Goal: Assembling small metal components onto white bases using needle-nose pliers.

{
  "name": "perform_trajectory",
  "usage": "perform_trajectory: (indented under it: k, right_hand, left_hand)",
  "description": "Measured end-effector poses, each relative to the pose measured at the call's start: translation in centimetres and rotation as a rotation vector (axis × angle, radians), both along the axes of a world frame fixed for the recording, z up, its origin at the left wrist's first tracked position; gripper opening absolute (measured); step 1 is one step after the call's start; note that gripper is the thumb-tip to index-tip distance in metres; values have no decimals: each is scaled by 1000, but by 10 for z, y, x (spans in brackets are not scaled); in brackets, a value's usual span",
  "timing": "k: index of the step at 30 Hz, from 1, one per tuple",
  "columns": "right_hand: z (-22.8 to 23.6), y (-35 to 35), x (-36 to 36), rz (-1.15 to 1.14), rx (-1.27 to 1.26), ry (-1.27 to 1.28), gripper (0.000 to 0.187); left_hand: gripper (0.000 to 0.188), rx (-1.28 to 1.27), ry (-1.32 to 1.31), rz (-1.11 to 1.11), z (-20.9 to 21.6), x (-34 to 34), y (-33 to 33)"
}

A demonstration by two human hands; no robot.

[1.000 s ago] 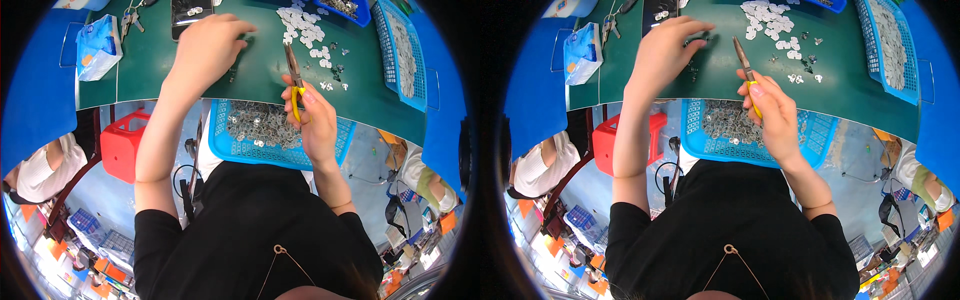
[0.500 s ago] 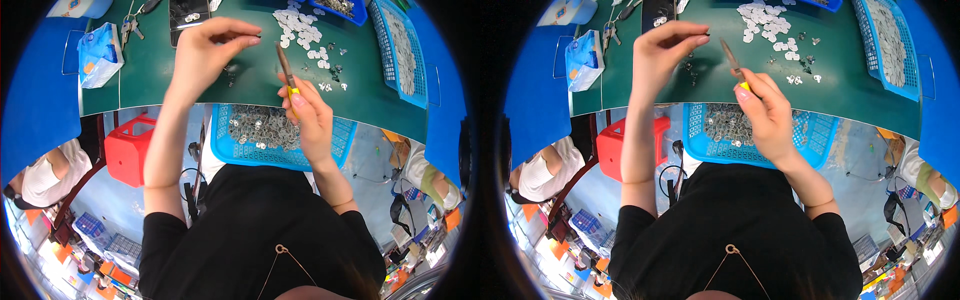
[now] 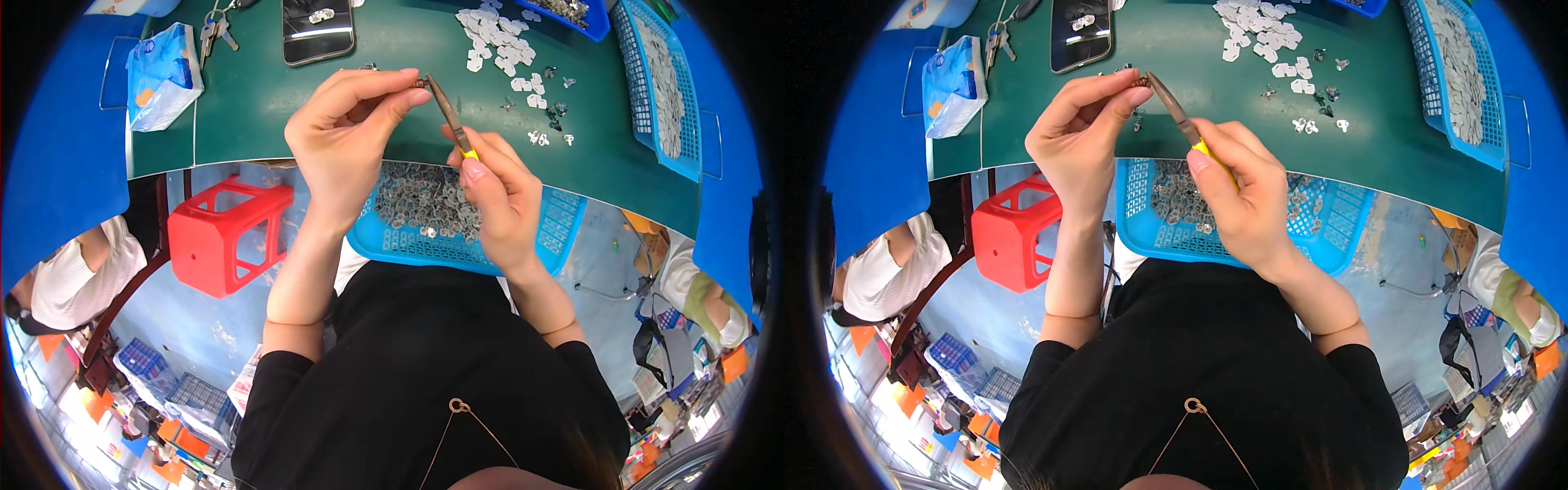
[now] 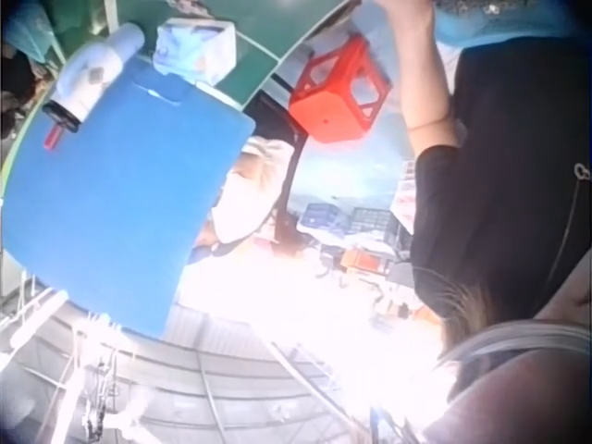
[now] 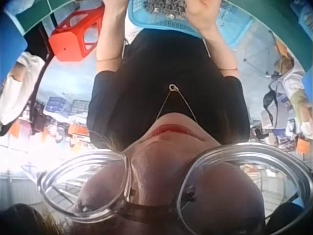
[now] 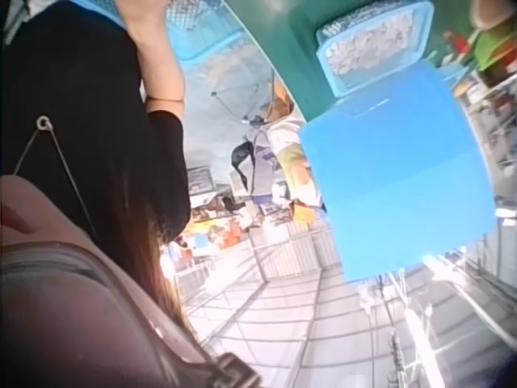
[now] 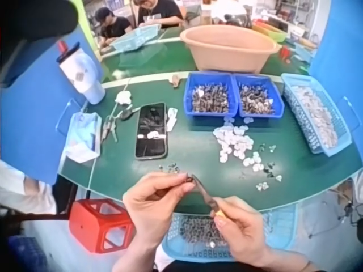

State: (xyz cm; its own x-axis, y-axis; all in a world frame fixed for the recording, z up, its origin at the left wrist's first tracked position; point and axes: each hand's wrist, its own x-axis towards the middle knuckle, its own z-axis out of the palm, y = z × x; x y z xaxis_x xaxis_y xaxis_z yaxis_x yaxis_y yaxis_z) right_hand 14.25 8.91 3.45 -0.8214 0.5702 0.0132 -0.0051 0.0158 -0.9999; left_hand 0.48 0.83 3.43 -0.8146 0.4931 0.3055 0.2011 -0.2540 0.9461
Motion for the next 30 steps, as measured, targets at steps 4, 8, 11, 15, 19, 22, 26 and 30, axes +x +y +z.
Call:
perform_trajectory:
  k: [4,8,11,15,19,22,26,30]
  right_hand:
    - [1,0,0,-11,-41,1,34]
    - [0,0,0,1,-26,-2,33]
    - [0,0,0,6,-1,-20,32]
    - [-3,0,0,-3,11,-38,31]
    - [-2,1,0,-2,27,-51,31]
    - [-2,1,1,-8,32,-52,31]
    - [-3,0,1,-7,10,-46,31]
    - [0,1,3,3,80,-90,31]
  left_hand:
    - [16,-31,173,43,0,-1,-1]
    - [16,-35,208,69,-2,0,-1]
    - [16,-22,243,74,-3,0,-1]
    - [16,-29,251,77,-4,1,-1]
    - [16,-30,254,71,-6,2,0]
    - [15,-14,228,54,-8,2,0]
    - [14,-15,204,56,-8,4,1]
    - [18,8,7,-21,-5,7,1]
